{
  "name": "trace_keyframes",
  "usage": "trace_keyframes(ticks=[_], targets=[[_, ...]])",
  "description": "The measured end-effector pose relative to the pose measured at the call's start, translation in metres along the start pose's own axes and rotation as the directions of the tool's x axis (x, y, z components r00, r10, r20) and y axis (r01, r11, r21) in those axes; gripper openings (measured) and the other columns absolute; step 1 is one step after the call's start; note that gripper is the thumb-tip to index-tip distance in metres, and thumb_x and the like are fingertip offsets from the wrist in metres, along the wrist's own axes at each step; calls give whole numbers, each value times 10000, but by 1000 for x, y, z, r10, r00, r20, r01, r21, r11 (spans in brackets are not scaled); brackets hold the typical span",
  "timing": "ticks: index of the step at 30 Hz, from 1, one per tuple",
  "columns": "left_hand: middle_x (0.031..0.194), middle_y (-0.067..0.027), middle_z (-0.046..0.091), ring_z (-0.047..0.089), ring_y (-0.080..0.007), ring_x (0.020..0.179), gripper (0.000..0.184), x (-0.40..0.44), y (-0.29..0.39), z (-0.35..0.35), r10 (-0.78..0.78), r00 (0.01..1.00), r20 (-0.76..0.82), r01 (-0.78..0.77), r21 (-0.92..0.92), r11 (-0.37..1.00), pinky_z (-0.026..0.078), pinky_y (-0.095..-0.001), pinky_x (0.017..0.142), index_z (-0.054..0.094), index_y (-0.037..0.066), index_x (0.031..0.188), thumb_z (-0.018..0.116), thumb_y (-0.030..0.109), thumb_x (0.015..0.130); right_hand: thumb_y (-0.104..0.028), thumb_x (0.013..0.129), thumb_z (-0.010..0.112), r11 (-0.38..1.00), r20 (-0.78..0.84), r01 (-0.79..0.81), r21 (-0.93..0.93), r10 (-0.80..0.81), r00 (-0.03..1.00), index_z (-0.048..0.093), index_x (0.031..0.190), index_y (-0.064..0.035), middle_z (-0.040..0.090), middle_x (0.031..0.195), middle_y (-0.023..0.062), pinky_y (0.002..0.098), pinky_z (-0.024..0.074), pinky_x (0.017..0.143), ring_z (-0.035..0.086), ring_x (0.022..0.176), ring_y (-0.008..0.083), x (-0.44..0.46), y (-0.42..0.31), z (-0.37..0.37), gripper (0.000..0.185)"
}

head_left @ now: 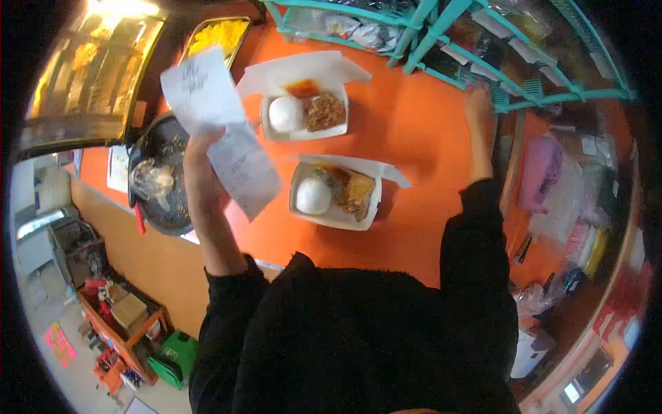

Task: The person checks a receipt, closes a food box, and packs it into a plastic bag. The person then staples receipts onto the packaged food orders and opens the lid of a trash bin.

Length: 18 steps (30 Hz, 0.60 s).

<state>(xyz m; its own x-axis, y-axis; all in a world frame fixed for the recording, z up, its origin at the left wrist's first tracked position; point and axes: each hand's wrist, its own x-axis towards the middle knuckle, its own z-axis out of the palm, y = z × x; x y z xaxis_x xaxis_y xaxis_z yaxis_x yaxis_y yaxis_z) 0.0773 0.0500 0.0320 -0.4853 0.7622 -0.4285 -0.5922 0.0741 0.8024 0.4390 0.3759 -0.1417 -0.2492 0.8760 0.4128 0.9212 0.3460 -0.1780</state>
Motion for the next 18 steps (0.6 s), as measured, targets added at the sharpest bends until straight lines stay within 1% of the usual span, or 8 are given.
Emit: trace_keyframes(ticks=[5, 7, 9, 10, 13, 15, 16, 18], targets=[[885, -133, 530, 566, -246, 742, 318, 27, -41, -81, 18, 991, -131, -3, 112, 994, 484, -353, 617, 423, -2, 1025, 490, 144, 751, -484, 747, 500, 977, 323, -177, -122, 208, 923, 491, 1059, -7, 552, 942, 234, 441, 420, 744, 526, 883, 380, 43, 54, 79, 570], [755, -86, 535, 576, -212, 607, 217, 41, -53, -104, 99, 988, -120, -77, 179, 981, 495, -325, 513, 456, 34, 942, 497, 169, 777, -395, 775, 493, 873, 319, 325, -364, -211, 924, 505, 1112, -41, 594, 780, 204, 446, 463, 626, 575, 721, 358, 58, 78, 120, 489], [880, -97, 553, 561, -212, 799, 329, 53, -60, -107, 47, 987, -157, -44, 21, 999, 465, -349, 724, 438, -8, 1075, 490, 50, 755, -442, 739, 510, 984, 271, -9, -180, 58, 961, 556, 1025, -41, 602, 714, 164, 441, 463, 613, 583, 691, 337, 65, 69, 115, 494], [880, -97, 553, 561, -212, 799, 329, 59, -63, -106, 51, 984, -170, -48, 22, 999, 465, -349, 724, 438, -8, 1075, 490, 50, 755, -442, 739, 510, 985, 276, 0, -170, 47, 960, 556, 1025, -41, 602, 714, 164, 441, 463, 613, 583, 691, 337, 65, 66, 122, 494], [888, -90, 563, 560, -207, 815, 311, 77, -62, -109, 122, 977, -177, -120, 20, 993, 454, -339, 747, 454, -4, 1072, 480, 34, 764, -487, 710, 535, 812, -58, -443, -380, 458, 887, 560, 982, -70, 577, 890, 198, 425, 432, 704, 554, 868, 327, 60, 90, 153, 499], [922, -96, 567, 560, -209, 825, 303, 83, -55, -114, 222, 959, -178, -181, 223, 958, 453, -340, 754, 470, -5, 1061, 488, 33, 761, -413, 735, 522, 869, 80, -454, -195, 476, 876, 584, 799, -27, 589, 690, 167, 451, 456, 603, 578, 672, 336, 58, 88, 128, 396], [949, -106, 566, 562, -215, 825, 280, 80, -52, -112, 256, 949, -185, -213, 227, 950, 457, -343, 747, 484, -9, 1036, 473, 32, 759, -413, 735, 522, 876, 88, -440, -197, 463, 882, 584, 799, -27, 589, 690, 167, 451, 456, 603, 578, 672, 336, 51, 86, 123, 396], [943, -108, 568, 563, -216, 821, 276, 64, -36, -93, 212, 961, -176, -182, 169, 969, 459, -342, 739, 488, -9, 1027, 462, 31, 756, -411, 735, 513, 979, -185, 4, -202, -42, 982, 585, 809, -24, 588, 693, 172, 453, 454, 612, 574, 672, 346, 42, 81, 118, 400]])
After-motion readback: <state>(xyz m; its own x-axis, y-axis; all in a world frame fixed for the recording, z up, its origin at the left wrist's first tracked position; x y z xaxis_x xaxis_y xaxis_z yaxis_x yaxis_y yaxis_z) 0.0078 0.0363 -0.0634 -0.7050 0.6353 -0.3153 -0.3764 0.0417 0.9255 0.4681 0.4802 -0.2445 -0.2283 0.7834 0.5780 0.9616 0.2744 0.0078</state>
